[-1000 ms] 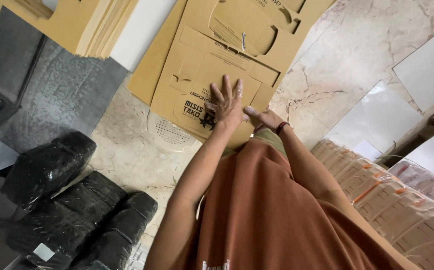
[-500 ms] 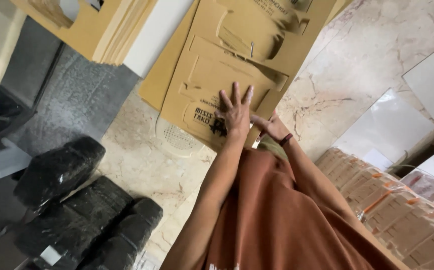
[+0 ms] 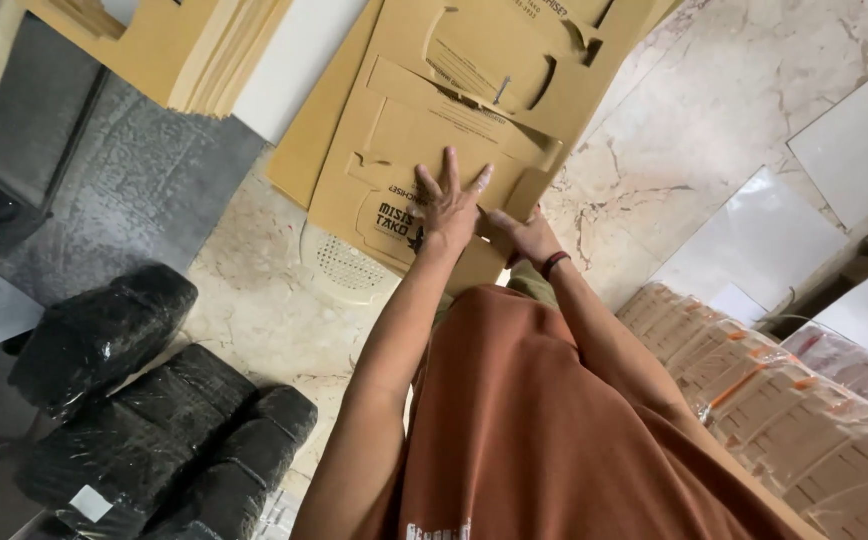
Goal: The person is manually separating die-cut cardboard box components from waste material and stacking them for further assembly.
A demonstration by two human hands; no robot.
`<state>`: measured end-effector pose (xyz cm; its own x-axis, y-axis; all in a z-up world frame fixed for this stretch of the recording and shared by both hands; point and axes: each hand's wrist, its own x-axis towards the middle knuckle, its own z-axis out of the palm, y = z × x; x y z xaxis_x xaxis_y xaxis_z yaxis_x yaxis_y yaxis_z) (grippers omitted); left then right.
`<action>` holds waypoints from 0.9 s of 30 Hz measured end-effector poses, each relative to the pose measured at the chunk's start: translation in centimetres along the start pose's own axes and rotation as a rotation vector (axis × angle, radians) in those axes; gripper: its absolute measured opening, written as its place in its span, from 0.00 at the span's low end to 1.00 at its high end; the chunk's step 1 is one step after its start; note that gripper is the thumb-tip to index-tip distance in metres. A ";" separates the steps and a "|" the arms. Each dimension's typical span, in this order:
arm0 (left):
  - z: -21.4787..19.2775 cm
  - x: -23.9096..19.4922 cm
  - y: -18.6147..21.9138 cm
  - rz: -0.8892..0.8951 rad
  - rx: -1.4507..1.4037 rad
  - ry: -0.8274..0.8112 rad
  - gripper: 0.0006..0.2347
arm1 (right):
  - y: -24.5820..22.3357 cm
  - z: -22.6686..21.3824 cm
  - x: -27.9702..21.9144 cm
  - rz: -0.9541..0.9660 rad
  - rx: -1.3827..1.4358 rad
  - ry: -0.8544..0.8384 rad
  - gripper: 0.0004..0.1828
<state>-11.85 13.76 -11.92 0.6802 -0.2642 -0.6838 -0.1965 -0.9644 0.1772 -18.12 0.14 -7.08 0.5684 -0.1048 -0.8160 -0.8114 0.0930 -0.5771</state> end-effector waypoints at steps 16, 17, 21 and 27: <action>-3.5 -3.9 1.2 0.008 -0.071 -0.016 0.32 | 1.5 -2.5 -1.9 -0.174 -0.182 -0.083 0.17; -3.8 -4.8 1.3 0.016 -0.059 -0.007 0.32 | 2.5 -2.7 -1.4 -0.121 -0.185 -0.102 0.19; -6.4 -5.2 0.0 0.025 -0.303 0.037 0.34 | 3.9 -4.1 3.4 0.133 -0.104 -0.186 0.36; -1.0 -12.8 -5.0 -0.405 -0.502 1.006 0.28 | -1.5 -11.1 5.4 0.385 -0.944 -0.771 0.34</action>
<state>-18.89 21.99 -3.38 0.9210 0.3836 0.0678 0.3052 -0.8187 0.4864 -15.35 -11.60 -10.23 -0.0500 0.4004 -0.9150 -0.5416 -0.7806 -0.3121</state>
